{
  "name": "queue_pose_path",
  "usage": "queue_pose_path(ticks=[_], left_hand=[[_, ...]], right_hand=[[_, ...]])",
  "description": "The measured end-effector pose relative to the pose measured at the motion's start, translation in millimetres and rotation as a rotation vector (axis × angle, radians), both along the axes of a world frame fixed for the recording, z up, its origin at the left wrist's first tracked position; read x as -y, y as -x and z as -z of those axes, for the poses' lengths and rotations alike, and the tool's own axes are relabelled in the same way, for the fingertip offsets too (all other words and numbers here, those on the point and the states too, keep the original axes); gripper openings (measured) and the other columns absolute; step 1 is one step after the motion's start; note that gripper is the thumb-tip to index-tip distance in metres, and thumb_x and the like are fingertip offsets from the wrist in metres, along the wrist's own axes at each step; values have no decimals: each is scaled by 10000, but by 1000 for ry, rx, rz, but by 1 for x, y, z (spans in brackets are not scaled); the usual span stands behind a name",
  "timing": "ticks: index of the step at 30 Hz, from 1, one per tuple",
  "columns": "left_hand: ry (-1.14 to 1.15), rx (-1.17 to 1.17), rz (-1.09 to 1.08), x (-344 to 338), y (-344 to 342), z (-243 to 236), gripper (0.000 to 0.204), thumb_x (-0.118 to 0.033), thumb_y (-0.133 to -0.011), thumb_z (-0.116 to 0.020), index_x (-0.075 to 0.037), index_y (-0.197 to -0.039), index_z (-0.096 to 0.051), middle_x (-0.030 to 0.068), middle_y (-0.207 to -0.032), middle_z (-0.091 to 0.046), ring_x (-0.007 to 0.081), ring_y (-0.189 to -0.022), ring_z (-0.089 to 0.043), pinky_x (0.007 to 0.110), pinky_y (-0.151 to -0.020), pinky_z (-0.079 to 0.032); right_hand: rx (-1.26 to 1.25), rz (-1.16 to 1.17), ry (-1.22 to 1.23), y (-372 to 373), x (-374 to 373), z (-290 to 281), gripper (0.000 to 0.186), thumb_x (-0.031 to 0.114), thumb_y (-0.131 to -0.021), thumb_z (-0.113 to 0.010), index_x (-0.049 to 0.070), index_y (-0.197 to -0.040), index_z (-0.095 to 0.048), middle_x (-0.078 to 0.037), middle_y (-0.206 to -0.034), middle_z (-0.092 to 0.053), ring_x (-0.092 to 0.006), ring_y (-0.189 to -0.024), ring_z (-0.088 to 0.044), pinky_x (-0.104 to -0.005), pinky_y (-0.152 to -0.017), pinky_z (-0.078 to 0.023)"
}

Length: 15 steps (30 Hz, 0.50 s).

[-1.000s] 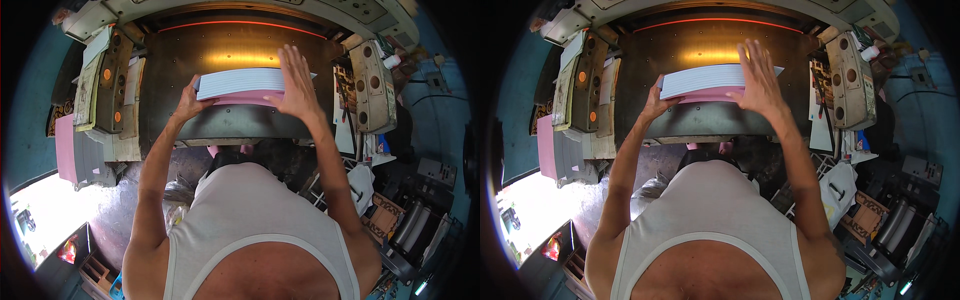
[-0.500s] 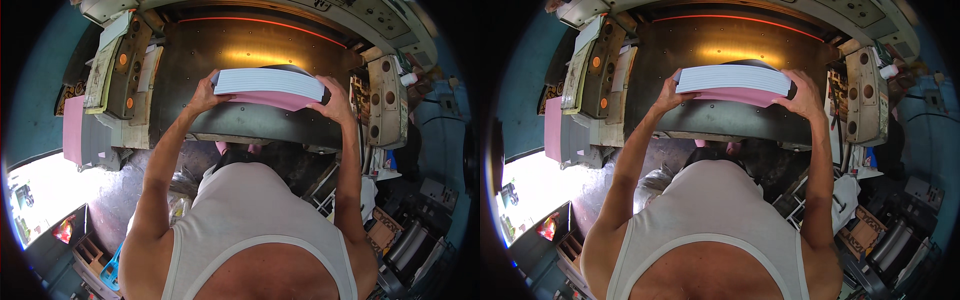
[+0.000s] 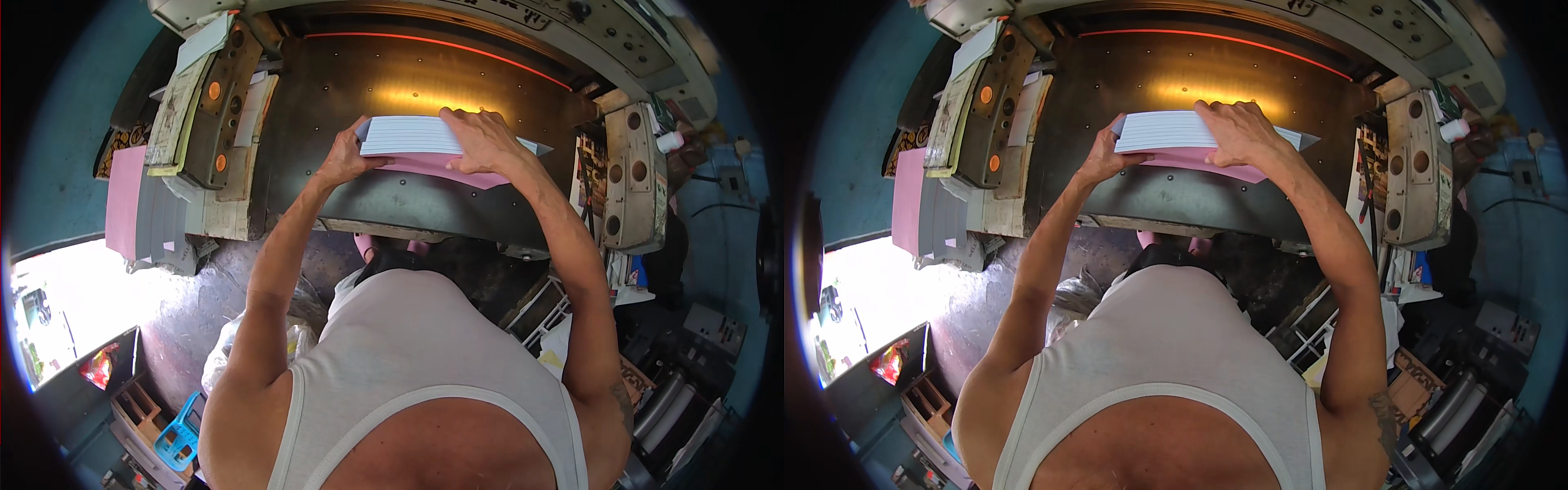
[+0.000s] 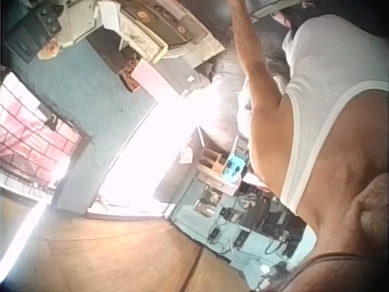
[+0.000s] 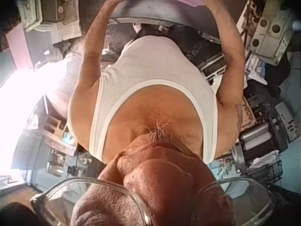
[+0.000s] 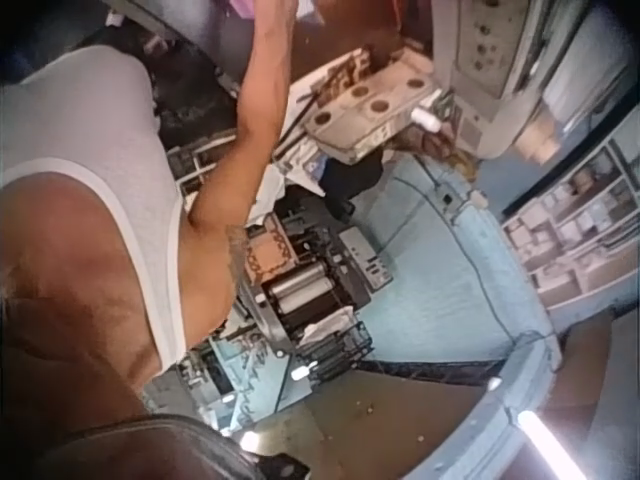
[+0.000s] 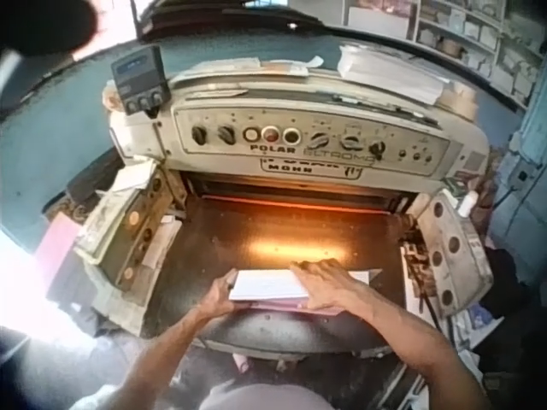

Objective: The person is operating a large industrial paper cutter to trim stacks of paper.

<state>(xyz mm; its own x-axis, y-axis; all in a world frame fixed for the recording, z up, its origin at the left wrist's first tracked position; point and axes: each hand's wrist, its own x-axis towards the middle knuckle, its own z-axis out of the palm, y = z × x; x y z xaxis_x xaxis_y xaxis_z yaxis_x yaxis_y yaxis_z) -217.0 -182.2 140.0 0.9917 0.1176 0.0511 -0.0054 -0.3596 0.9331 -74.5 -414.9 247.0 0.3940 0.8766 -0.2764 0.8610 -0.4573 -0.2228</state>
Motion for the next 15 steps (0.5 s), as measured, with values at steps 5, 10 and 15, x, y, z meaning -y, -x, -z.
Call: queue_pose_path(ticks=[5,10,15], left_hand=[[-2,17,-11,-5,-3,0,628,-58,-661,-897,-35,-1206,-585,63,-1082,-698,157,-1038,-637,321,-961,-489],[339,362,6,-29,-38,-29,761,-82,-711,-857,-50,-1382,-499,114,-1257,-629,196,-1207,-576,348,-1055,-426],[936,-94,-351,-30,18,26,785,-638,-947,-519,-104,-1498,-352,181,-1357,-567,332,-1245,-559,485,-1056,-413]], right_hand=[[60,1,-52,4,-3,2,618,277,-659,-819,36,-1136,-509,-208,-980,-686,-426,-918,-662,-507,-804,-505],[-71,201,-133,-9,9,-14,664,293,-615,-867,18,-1153,-590,-231,-996,-678,-404,-913,-679,-442,-837,-524],[-696,561,-676,-12,34,-5,577,171,-656,-830,-74,-1136,-626,-186,-1023,-697,-240,-899,-696,-334,-798,-548]])
